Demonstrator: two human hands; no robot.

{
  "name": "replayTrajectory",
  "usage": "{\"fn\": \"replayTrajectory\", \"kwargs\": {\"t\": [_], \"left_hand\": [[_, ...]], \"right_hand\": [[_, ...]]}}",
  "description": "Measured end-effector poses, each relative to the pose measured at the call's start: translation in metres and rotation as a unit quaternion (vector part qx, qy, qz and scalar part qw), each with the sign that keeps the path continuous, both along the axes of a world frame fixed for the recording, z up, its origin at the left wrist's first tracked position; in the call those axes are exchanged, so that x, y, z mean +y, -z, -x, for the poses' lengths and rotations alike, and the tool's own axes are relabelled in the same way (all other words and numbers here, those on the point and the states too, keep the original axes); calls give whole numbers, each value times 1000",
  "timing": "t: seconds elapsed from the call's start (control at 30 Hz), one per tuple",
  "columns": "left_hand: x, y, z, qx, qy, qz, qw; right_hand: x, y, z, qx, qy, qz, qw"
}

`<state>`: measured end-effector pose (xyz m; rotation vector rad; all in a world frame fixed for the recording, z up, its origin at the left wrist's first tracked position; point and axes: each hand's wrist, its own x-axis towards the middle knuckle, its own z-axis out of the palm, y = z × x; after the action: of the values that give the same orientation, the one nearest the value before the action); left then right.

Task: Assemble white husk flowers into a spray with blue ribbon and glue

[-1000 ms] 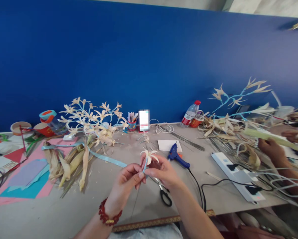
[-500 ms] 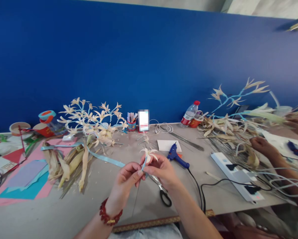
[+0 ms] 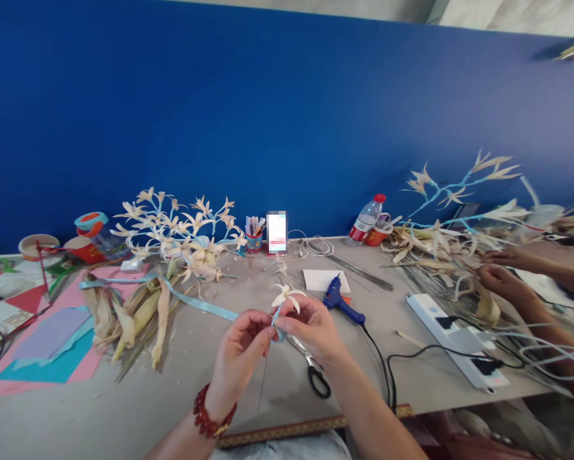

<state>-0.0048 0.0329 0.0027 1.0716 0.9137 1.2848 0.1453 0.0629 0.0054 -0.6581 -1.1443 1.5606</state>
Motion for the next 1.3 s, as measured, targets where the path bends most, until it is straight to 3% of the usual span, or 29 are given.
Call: {"fn": "replayTrajectory", "kwargs": {"t": [0.4,1.0,1.3], "left_hand": [[1,-11,7,21,59,2,998],[6,-17,13,7,99,17,995],[9,-26,17,45,132,-3,990]], "right_hand": [[-1,-3,1,0,-27,-13,1000],[1,-7,-1,-39,10,-75,996],[-1,-9,-1,-3,-35,-35,999]]}}
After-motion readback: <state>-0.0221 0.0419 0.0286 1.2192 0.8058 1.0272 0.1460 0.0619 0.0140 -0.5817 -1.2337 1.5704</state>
